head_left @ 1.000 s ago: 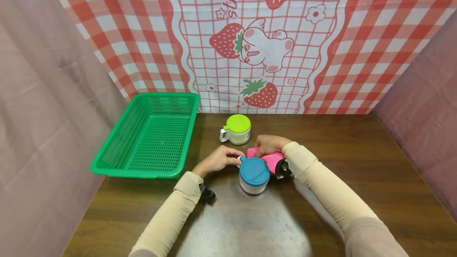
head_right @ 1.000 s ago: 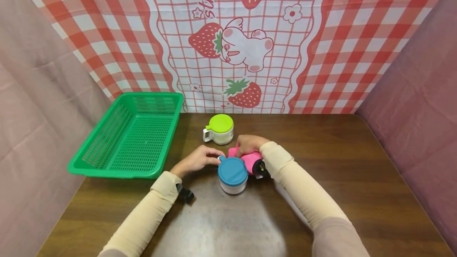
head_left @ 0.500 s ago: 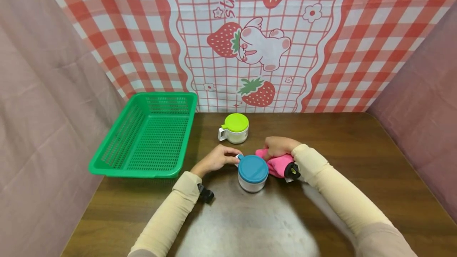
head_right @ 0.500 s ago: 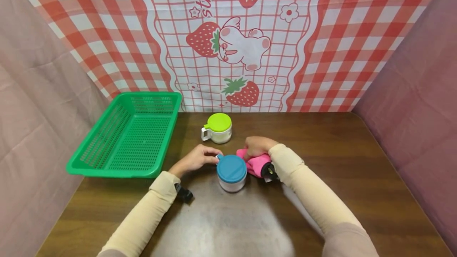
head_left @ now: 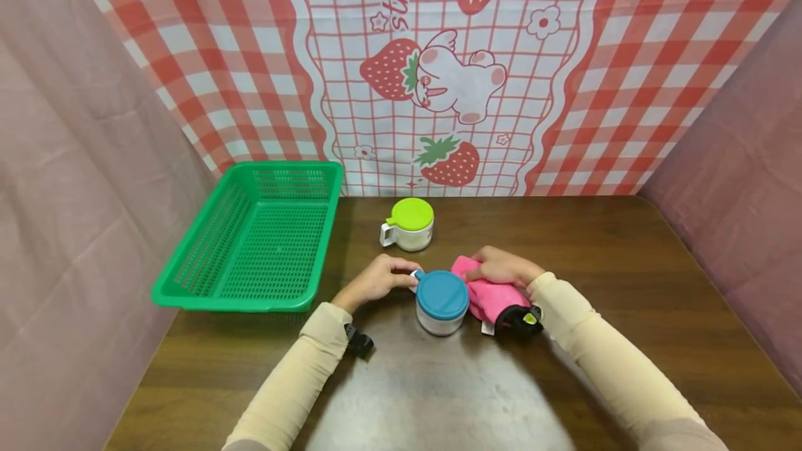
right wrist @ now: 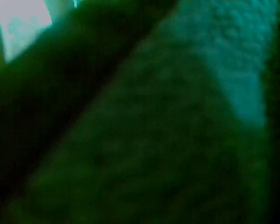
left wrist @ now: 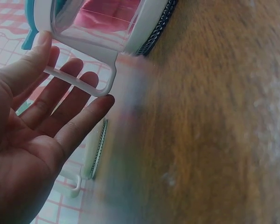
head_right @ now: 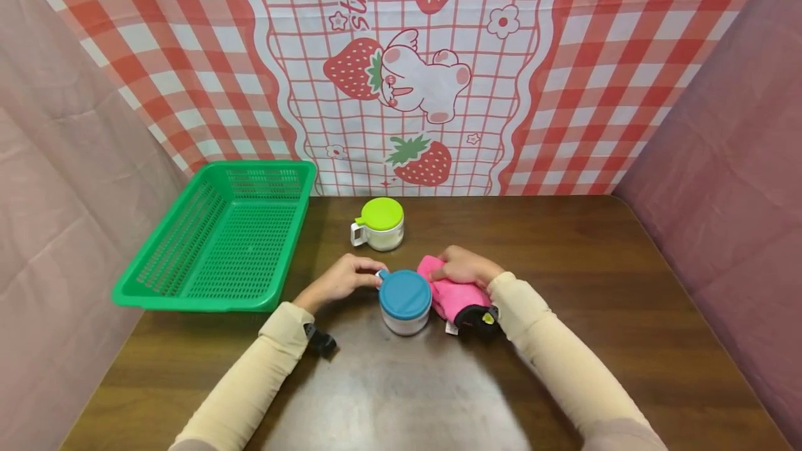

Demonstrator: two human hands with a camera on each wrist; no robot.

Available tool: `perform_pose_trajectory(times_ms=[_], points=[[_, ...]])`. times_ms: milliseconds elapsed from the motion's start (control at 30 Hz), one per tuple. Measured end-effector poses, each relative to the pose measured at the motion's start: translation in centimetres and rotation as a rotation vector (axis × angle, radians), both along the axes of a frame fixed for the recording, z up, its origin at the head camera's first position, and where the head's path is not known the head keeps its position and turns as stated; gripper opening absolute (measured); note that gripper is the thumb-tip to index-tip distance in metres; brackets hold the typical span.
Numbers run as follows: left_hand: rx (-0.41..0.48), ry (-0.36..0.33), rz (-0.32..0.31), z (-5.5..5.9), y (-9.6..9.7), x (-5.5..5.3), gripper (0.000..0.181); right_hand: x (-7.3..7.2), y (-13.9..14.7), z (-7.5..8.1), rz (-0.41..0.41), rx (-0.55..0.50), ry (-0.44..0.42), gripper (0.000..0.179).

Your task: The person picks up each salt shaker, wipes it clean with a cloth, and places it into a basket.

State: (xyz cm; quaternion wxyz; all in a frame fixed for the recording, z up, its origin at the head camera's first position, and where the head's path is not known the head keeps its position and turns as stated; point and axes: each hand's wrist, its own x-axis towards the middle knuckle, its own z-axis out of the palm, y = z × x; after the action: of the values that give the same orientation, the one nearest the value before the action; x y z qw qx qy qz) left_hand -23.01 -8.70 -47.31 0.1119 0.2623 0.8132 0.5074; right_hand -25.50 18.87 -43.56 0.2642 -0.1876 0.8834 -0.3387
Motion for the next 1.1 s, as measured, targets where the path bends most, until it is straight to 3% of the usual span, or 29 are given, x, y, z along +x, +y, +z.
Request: perform_pose_trajectory(times_ms=[133,400,700,1100], points=[[-0.007,0.006,0.004,0.0,0.0,0.0,0.022,0.4,0.5,-0.5,-0.083,-0.122,-0.129,0.024],[-0.006,0.007,0.011,0.2,-0.1,0.2,0.022,0.6,0.9,-0.6,-0.151,-0.291,-0.221,0.024],[0.015,0.008,0.012,0.0,0.0,0.4,0.025,1.9,1.3,-0.1,-0.181,-0.303,-0.147,0.032],[0.011,0.016,0.037,-0.3,0.1,0.4,0.025,3.7,1.3,0.7,-0.230,-0.277,-0.069,0.030]])
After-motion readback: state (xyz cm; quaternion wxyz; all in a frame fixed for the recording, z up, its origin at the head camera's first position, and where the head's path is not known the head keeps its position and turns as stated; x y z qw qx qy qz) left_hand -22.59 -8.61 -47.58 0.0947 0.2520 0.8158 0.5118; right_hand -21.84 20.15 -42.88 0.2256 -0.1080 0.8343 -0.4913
